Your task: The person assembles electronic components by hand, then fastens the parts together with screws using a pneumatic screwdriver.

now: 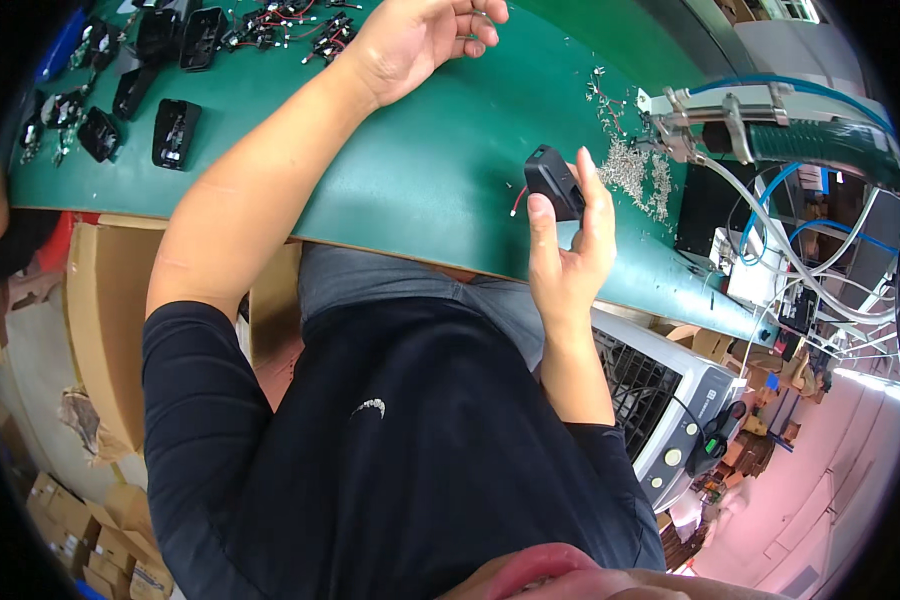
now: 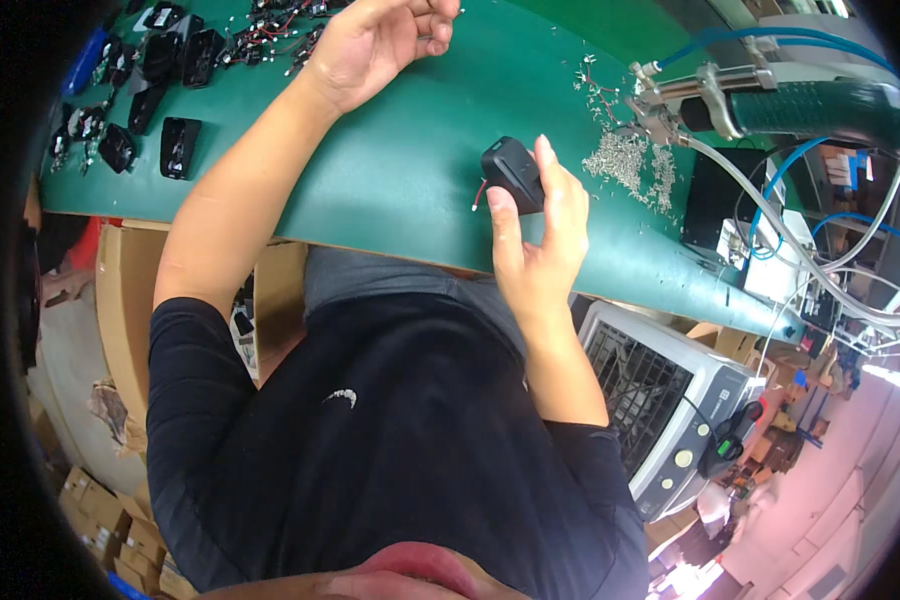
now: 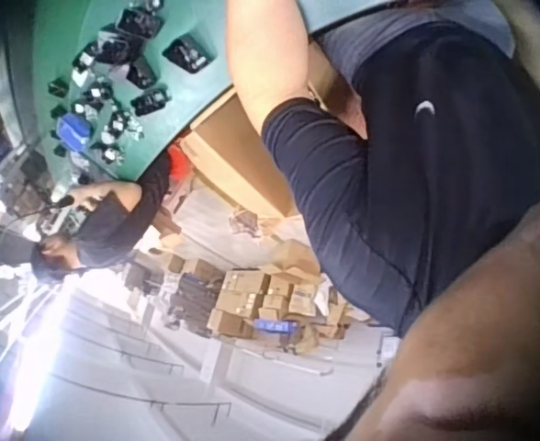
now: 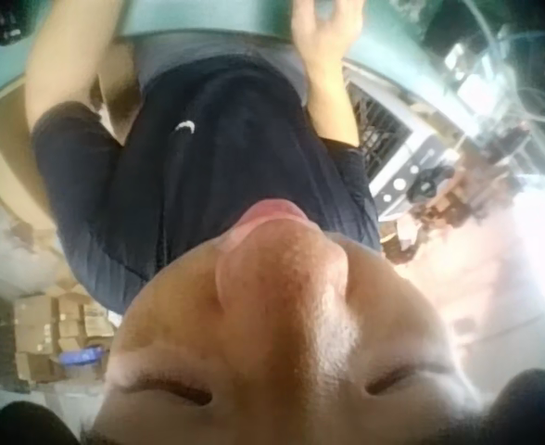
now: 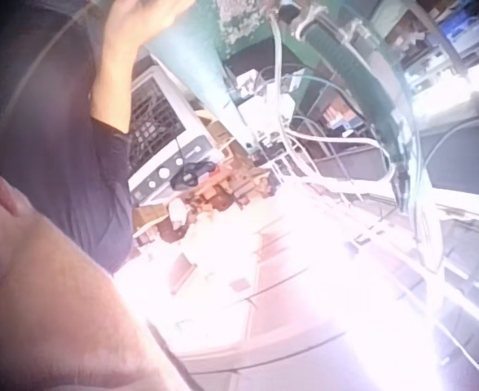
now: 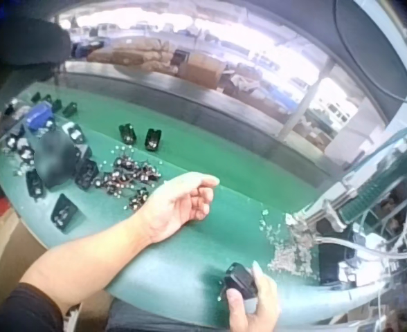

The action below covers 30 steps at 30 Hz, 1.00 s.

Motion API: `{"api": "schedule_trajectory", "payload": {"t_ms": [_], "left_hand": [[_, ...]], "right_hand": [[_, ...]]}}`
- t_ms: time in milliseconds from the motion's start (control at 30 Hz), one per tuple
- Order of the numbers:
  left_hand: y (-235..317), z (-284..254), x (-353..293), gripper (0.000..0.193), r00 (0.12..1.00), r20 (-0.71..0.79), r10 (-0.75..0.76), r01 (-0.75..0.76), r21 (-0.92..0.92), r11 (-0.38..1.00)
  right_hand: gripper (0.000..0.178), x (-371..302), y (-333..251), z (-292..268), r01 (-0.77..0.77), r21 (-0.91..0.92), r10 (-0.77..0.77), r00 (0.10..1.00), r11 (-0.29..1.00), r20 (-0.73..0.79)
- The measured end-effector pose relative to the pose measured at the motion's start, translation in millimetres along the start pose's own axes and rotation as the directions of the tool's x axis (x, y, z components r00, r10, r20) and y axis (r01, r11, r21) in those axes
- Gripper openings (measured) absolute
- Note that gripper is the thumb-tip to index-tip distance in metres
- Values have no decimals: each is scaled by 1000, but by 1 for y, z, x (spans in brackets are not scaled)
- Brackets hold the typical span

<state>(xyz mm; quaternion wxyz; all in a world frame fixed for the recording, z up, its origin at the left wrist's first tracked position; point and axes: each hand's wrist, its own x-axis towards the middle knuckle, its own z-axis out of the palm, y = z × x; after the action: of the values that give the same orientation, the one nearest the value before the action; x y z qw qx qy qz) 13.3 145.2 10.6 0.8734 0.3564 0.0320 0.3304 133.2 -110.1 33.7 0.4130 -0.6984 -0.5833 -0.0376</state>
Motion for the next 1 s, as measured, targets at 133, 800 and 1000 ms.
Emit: {"api": "schedule_trajectory", "payload": {"t_ms": [133, 800, 1000], "left_hand": [[-11, 6, 0, 23, 972, 234, 5, -183, 749, 637], [-166, 11, 43, 41, 892, 451, -33, -338, 714, 613], [-32, 47, -66, 41, 874, 314, -370, -280, 949, 143]], "right_hand": [[54, -1, -12, -5, -376, 580, 393, 914, 722, 103], [43, 126, -55, 35, -403, 816, 108, 869, -413, 484], [39, 216, 15, 124, -479, 558, 348, 877, 678, 330]]}}
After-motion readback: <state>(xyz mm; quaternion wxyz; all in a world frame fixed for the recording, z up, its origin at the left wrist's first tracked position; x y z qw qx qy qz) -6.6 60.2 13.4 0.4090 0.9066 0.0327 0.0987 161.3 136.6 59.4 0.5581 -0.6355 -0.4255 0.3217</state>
